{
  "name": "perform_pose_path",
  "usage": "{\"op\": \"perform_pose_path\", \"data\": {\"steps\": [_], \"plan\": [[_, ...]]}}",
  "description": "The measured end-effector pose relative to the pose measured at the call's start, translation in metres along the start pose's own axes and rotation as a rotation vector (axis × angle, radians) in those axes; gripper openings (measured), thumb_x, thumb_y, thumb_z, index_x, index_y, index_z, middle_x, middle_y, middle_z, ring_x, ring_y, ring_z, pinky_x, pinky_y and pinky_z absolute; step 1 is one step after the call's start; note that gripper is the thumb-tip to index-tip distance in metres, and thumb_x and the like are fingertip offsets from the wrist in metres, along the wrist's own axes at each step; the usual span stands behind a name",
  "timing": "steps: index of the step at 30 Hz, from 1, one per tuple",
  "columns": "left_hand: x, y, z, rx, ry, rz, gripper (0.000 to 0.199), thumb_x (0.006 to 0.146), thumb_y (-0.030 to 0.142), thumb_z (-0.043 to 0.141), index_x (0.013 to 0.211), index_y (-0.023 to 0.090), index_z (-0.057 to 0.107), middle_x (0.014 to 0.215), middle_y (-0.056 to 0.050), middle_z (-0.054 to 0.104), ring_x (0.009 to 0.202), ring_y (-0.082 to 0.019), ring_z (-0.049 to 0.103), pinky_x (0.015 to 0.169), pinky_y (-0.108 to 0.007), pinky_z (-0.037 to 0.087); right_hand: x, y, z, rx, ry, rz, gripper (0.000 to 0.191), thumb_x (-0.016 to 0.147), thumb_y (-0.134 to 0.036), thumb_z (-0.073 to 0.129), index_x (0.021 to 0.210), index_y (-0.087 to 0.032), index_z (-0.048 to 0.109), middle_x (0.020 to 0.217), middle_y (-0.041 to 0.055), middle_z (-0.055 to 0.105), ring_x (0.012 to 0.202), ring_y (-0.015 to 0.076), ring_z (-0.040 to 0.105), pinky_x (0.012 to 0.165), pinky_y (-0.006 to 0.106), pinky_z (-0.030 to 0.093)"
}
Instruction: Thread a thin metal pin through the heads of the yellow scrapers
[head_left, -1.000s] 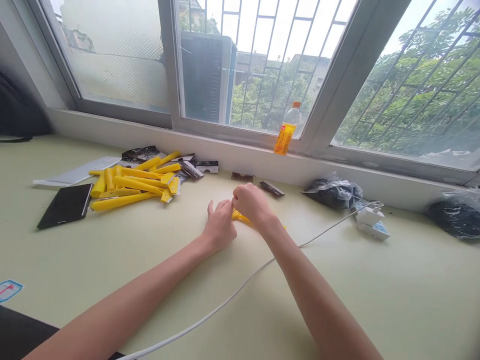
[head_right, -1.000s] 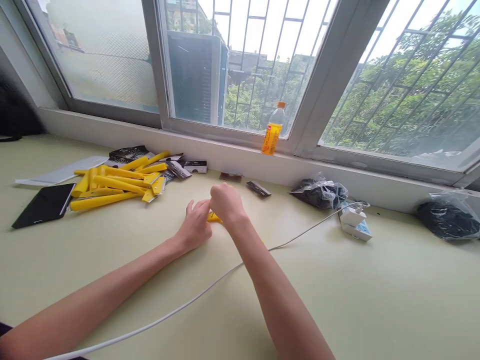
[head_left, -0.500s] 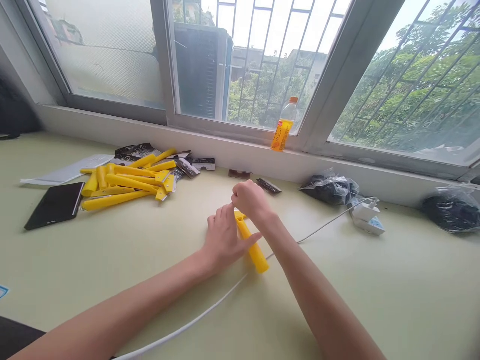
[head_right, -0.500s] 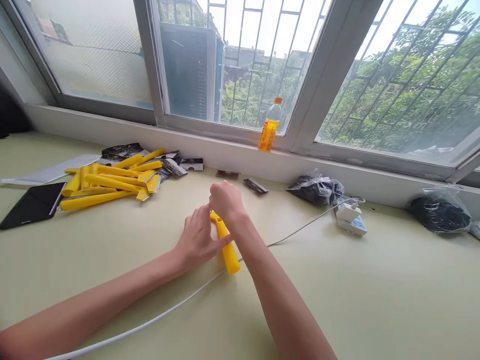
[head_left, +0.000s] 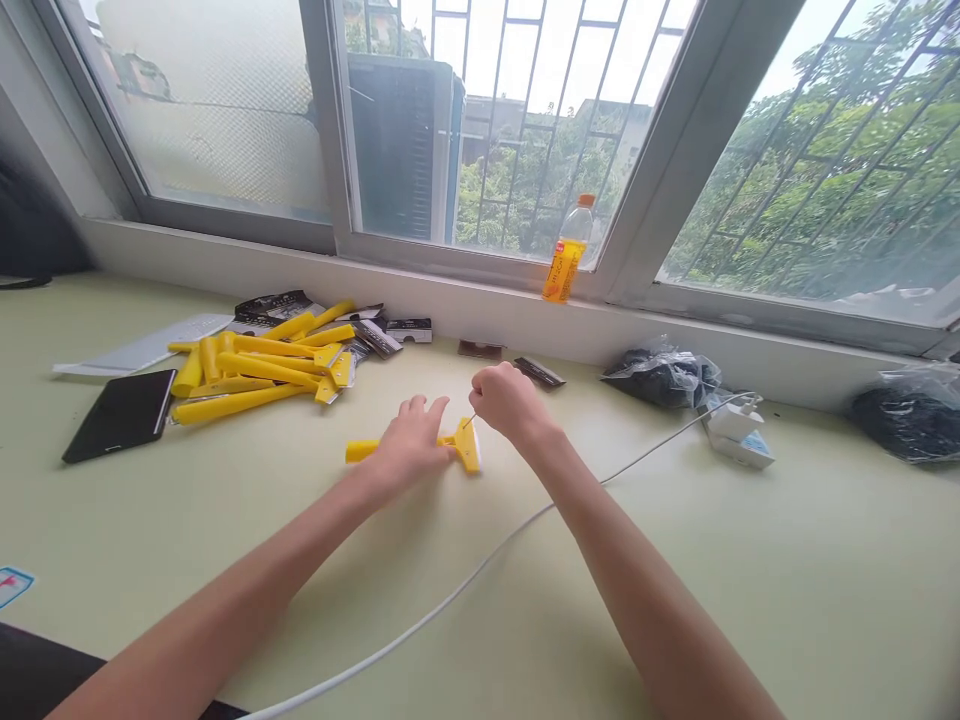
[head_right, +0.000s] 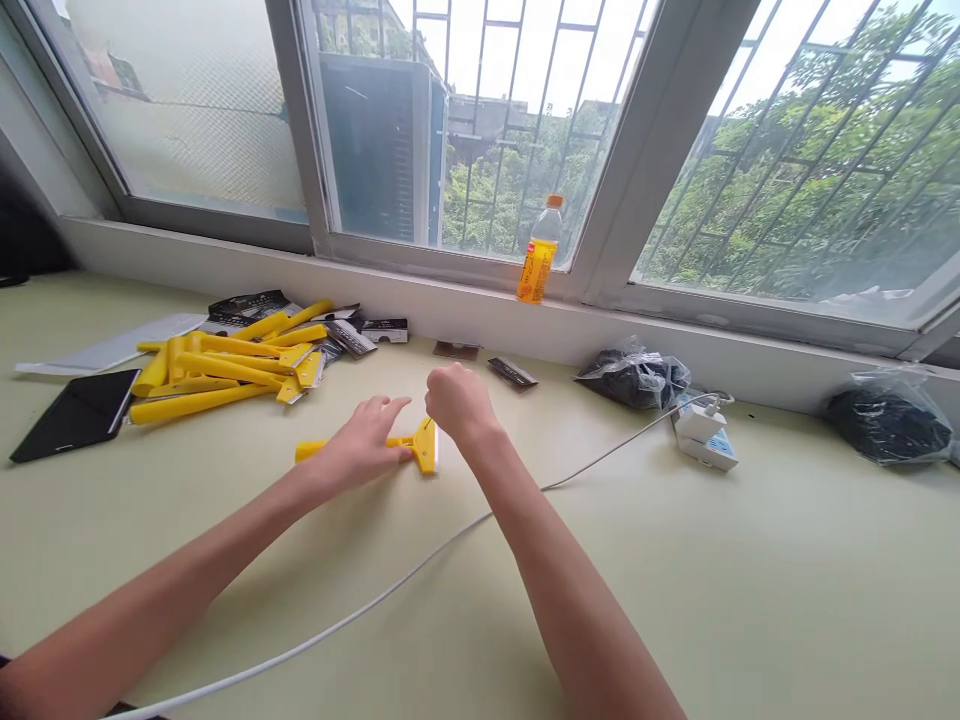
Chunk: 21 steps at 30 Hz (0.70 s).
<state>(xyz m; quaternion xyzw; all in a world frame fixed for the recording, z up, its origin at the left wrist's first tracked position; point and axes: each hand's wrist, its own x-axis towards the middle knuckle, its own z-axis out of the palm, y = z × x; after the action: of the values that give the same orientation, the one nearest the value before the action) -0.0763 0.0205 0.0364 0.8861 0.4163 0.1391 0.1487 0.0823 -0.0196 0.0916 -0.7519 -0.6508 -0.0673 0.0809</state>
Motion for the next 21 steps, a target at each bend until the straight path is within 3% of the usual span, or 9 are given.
{"op": "perform_pose_path", "data": {"steps": [3, 5, 7, 9, 12, 15, 18, 21], "plan": [[0.012, -0.015, -0.006, 0.252, 0.309, -0.060, 0.034, 0.084, 0.031, 0.062, 0.115, 0.016, 0.061, 0.117, -0.018, 0.058, 0.117, -0.037, 0.050, 0.094, -0.049, 0.039, -0.001, 0.000, 0.000, -0.009, -0.002, 0.003, 0.026, 0.080, -0.004, 0.053, 0.080, -0.016, 0.076, 0.072, 0.0074, 0.062, 0.061, 0.0149, 0.057, 0.052, 0.028, 0.020], [0.017, -0.018, -0.003, 0.249, 0.388, -0.028, 0.019, 0.092, 0.030, 0.053, 0.102, 0.017, 0.063, 0.107, -0.016, 0.062, 0.109, -0.034, 0.053, 0.091, -0.046, 0.037, -0.001, -0.001, 0.000, -0.003, -0.007, 0.000, 0.026, 0.082, -0.004, 0.053, 0.081, -0.016, 0.076, 0.073, 0.0075, 0.062, 0.062, 0.0151, 0.058, 0.053, 0.028, 0.022], [0.017, -0.016, 0.007, 0.114, 0.325, 0.018, 0.026, 0.099, 0.035, 0.043, 0.094, 0.019, 0.063, 0.097, -0.011, 0.066, 0.099, -0.029, 0.058, 0.088, -0.043, 0.038, -0.001, -0.002, 0.000, -0.002, -0.015, 0.003, 0.026, 0.082, -0.005, 0.053, 0.081, -0.016, 0.076, 0.073, 0.0074, 0.063, 0.062, 0.0154, 0.058, 0.053, 0.028, 0.023], [0.013, -0.009, 0.018, 0.012, 0.251, 0.063, 0.035, 0.100, 0.047, 0.042, 0.098, 0.020, 0.064, 0.095, -0.009, 0.069, 0.096, -0.027, 0.060, 0.087, -0.042, 0.038, -0.002, -0.003, 0.000, -0.009, -0.015, 0.006, 0.024, 0.083, -0.006, 0.054, 0.081, -0.017, 0.076, 0.073, 0.0072, 0.063, 0.062, 0.0155, 0.058, 0.053, 0.027, 0.023], [0.004, 0.007, 0.033, 0.005, 0.248, 0.113, 0.061, 0.089, 0.065, 0.054, 0.127, 0.017, 0.056, 0.110, -0.012, 0.069, 0.106, -0.031, 0.060, 0.094, -0.045, 0.037, -0.003, -0.003, -0.001, -0.019, 0.005, -0.003, 0.024, 0.083, -0.008, 0.054, 0.079, -0.017, 0.075, 0.073, 0.0069, 0.063, 0.061, 0.0150, 0.057, 0.052, 0.027, 0.022], [-0.002, 0.019, 0.043, -0.008, 0.246, 0.102, 0.087, 0.081, 0.070, 0.062, 0.146, 0.016, 0.039, 0.126, -0.016, 0.065, 0.117, -0.033, 0.057, 0.100, -0.047, 0.035, -0.003, -0.002, -0.001, -0.030, 0.008, -0.011, 0.023, 0.082, -0.007, 0.054, 0.078, -0.017, 0.075, 0.072, 0.0067, 0.063, 0.059, 0.0147, 0.057, 0.052, 0.028, 0.022], [0.000, 0.018, 0.047, 0.007, 0.246, 0.066, 0.088, 0.082, 0.065, 0.063, 0.149, 0.016, 0.035, 0.133, -0.018, 0.061, 0.124, -0.035, 0.053, 0.103, -0.049, 0.033, -0.003, -0.002, -0.001, -0.039, 0.003, -0.009, 0.023, 0.083, -0.008, 0.054, 0.079, -0.017, 0.075, 0.073, 0.0069, 0.063, 0.061, 0.0146, 0.057, 0.053, 0.027, 0.022], [0.009, 0.005, 0.044, 0.022, 0.241, 0.053, 0.075, 0.086, 0.054, 0.061, 0.147, 0.017, 0.038, 0.133, -0.018, 0.061, 0.125, -0.034, 0.053, 0.104, -0.048, 0.034, -0.004, -0.002, -0.001, -0.035, 0.006, -0.003, 0.023, 0.084, -0.009, 0.054, 0.079, -0.017, 0.075, 0.074, 0.0071, 0.063, 0.062, 0.0145, 0.057, 0.053, 0.027, 0.022]]}}
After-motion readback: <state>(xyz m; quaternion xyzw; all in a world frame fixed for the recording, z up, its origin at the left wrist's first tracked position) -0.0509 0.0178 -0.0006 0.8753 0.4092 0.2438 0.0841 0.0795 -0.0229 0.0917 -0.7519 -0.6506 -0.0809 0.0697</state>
